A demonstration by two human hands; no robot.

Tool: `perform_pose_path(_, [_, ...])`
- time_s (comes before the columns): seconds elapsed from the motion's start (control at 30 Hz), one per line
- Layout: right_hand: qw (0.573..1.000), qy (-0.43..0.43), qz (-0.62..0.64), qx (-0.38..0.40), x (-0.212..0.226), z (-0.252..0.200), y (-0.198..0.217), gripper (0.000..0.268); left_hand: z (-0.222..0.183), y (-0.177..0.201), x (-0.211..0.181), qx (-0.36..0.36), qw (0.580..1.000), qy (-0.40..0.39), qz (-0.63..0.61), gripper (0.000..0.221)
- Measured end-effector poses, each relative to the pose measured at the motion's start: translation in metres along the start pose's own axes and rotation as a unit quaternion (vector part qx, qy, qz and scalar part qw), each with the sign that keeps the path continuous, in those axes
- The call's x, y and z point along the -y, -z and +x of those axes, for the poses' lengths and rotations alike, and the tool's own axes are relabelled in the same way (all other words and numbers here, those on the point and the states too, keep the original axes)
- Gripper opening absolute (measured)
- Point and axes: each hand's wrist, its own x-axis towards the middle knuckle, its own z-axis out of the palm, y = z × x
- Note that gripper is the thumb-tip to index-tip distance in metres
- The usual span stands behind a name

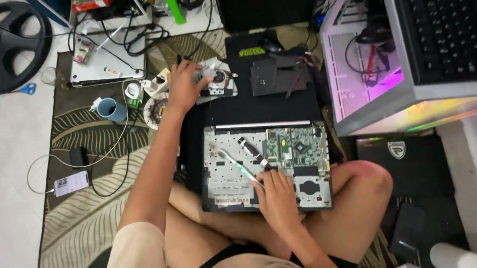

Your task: The person is disassembling a laptop, cleaning the internal components with a toothbrush, and using a screwdriver to manage parts.

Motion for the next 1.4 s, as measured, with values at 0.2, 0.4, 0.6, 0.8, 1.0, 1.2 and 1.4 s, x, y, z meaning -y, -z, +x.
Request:
perform_pose_path(0.2, [0.971, -0.084, 0.218, 0.055, 0.002, -0.023, 0.026, 0.017, -0.033, 0.03, -0.029, -0.133, 0.935, 0.062, -0.322, 0.02])
perform_pose_path(0.4, [0.921, -0.194, 0.332, 0.06, -0.016, -0.094, 0.033, 0.026, -0.149, 0.092, -0.111, -0.163, 0.83, 0.099, -0.524, 0.011])
perform_pose_path(0.6, [0.907, -0.202, 0.367, 0.048, -0.001, -0.124, 0.038, 0.039, -0.273, 0.033, -0.182, -0.005, 0.679, 0.231, -0.697, 0.037])
perform_pose_path(0.8, [0.938, -0.163, 0.306, 0.029, 0.012, -0.132, 0.051, 0.037, -0.309, 0.007, -0.199, -0.04, 0.514, 0.249, -0.82, 0.043])
perform_pose_path(1.0, [0.987, -0.058, 0.153, -0.008, 0.001, -0.121, 0.054, 0.032, -0.313, 0.022, -0.206, 0.01, 0.518, 0.183, -0.835, 0.066])
perform_pose_path(1.2, [0.985, 0.042, 0.115, -0.121, -0.006, -0.124, 0.035, 0.027, -0.315, 0.01, -0.206, 0.009, 0.551, 0.193, -0.812, 0.095])
perform_pose_path(1.4, [0.982, 0.033, 0.149, -0.107, -0.008, -0.114, 0.042, 0.023, -0.312, 0.008, -0.209, 0.014, 0.569, 0.177, -0.803, 0.098])
